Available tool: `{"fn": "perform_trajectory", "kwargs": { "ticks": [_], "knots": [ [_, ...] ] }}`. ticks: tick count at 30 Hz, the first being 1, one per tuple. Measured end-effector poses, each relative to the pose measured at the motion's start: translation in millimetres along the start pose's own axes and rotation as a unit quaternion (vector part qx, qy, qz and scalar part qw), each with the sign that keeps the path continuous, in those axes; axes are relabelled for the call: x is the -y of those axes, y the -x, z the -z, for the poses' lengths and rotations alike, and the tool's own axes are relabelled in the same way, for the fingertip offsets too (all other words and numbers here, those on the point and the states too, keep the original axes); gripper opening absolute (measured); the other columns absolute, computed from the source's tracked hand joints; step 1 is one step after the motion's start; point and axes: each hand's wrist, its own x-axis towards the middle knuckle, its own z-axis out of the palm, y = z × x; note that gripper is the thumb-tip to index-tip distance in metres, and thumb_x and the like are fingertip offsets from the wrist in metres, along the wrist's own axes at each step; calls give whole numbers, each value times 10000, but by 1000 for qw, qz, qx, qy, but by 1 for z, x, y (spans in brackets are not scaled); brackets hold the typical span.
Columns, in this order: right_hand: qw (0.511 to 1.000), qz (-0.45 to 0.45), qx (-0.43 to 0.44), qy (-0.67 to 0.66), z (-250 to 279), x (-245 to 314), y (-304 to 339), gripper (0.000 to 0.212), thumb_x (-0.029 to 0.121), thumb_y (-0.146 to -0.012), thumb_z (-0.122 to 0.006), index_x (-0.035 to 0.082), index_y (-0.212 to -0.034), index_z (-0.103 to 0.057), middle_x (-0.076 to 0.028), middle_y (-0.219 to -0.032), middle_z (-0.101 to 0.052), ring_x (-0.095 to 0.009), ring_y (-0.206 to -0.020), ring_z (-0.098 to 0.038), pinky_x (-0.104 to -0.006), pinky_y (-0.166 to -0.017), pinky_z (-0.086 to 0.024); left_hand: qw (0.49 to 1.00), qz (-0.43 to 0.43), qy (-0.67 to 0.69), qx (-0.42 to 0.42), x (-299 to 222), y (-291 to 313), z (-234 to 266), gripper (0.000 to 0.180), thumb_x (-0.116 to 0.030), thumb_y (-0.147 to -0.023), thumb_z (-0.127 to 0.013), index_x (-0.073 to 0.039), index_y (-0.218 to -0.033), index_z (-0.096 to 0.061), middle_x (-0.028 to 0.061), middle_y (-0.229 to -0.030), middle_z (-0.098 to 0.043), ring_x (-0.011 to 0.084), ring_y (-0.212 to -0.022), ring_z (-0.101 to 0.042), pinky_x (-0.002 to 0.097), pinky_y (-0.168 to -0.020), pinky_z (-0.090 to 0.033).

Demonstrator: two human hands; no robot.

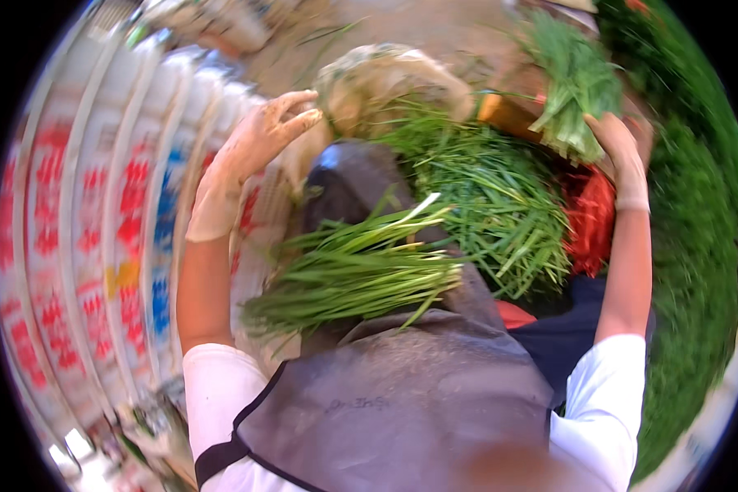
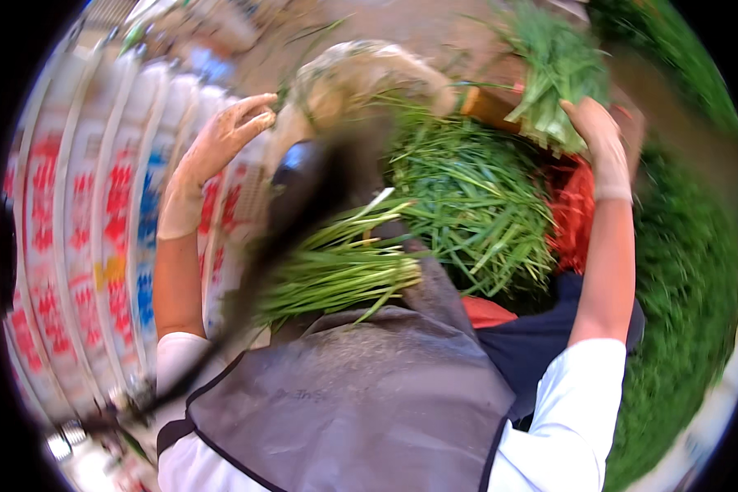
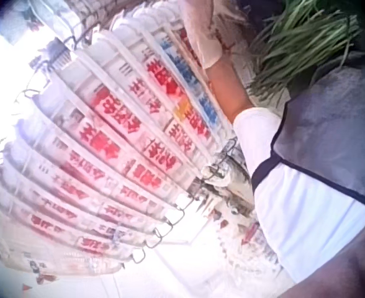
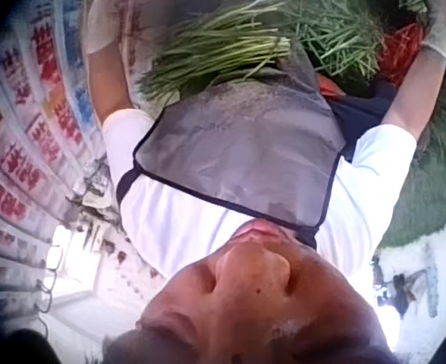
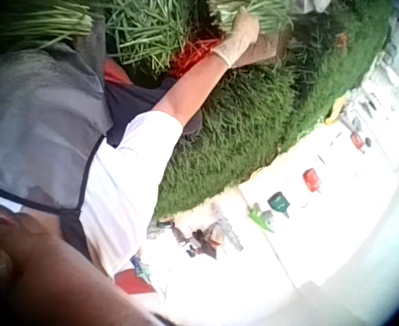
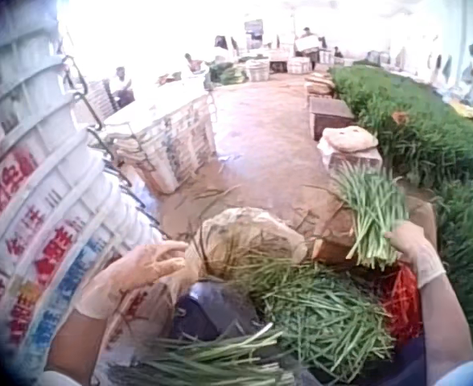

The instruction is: The person sorts green vegetable stalks by hand, bundles them together with a red tie, and places the finished bundle onto a pile.

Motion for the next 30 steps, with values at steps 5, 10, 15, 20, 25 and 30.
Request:
{"fn": "perform_trajectory", "kwargs": {
  "ticks": [5, 10, 15, 20, 25, 30],
  "knots": [
    [839, 400, -36, -367, 22, 230, 192, 673, 308, -759, -784, 42, -1320, -525, -190, -1275, -564, -310, -1210, -527, -366, -1025, -412, 977, 119, 165, 63, 91, 169, -22, 763, -449, -901, -576, -23, -1468, -294, 167, -1470, -380, 249, -1363, -356, 361, -1100, -305],
    [800, 599, 28, -35, -31, 298, 283, 984, 457, -640, -803, 112, -1440, -344, -149, -1416, -390, -334, -1307, -388, -473, -1077, -318, 936, 96, 268, 206, 100, 233, -97, 1074, -494, -800, -718, -66, -1526, -52, 184, -1545, -224, 263, -1443, -188, 387, -1160, -193],
    [828, 551, 83, -68, -35, 279, 277, 678, 388, -759, -724, 141, -1347, -492, -114, -1050, -579, -289, -972, -582, -397, -836, -466, 942, 117, 296, 109, 62, 284, -149, 1140, -218, -723, -828, -156, -1538, -33, 176, -1504, -318, 283, -1393, -310, 370, -1125, -276],
    [845, 424, 185, -269, -31, 251, 261, 236, 277, -887, -641, 86, -1006, -710, -90, -849, -685, -238, -811, -657, -322, -746, -510, 985, 163, 2, 61, 69, 313, -131, 885, -228, -780, -752, -152, -1493, -234, 199, -1163, -633, 340, -1108, -605, 388, -926, -468],
    [938, 253, 47, -234, -67, 152, 157, 210, 243, -912, -604, 67, -942, -715, -134, -890, -701, -271, -834, -682, -364, -735, -522, 982, 172, 22, 80, 76, 304, -77, 486, -209, -817, -677, -73, -1262, -538, 179, -1044, -671, 334, -980, -649, 394, -821, -502],
    [918, 304, 80, -242, -75, 158, 177, 552, 295, -868, -648, 103, -1359, -484, -203, -1265, -556, -356, -1148, -551, -431, -968, -452, 948, 241, 177, 112, 93, 302, -89, 373, -113, -789, -644, -34, -1152, -604, 105, -967, -681, 173, -737, -606, 312, -663, -489]
  ]
}}
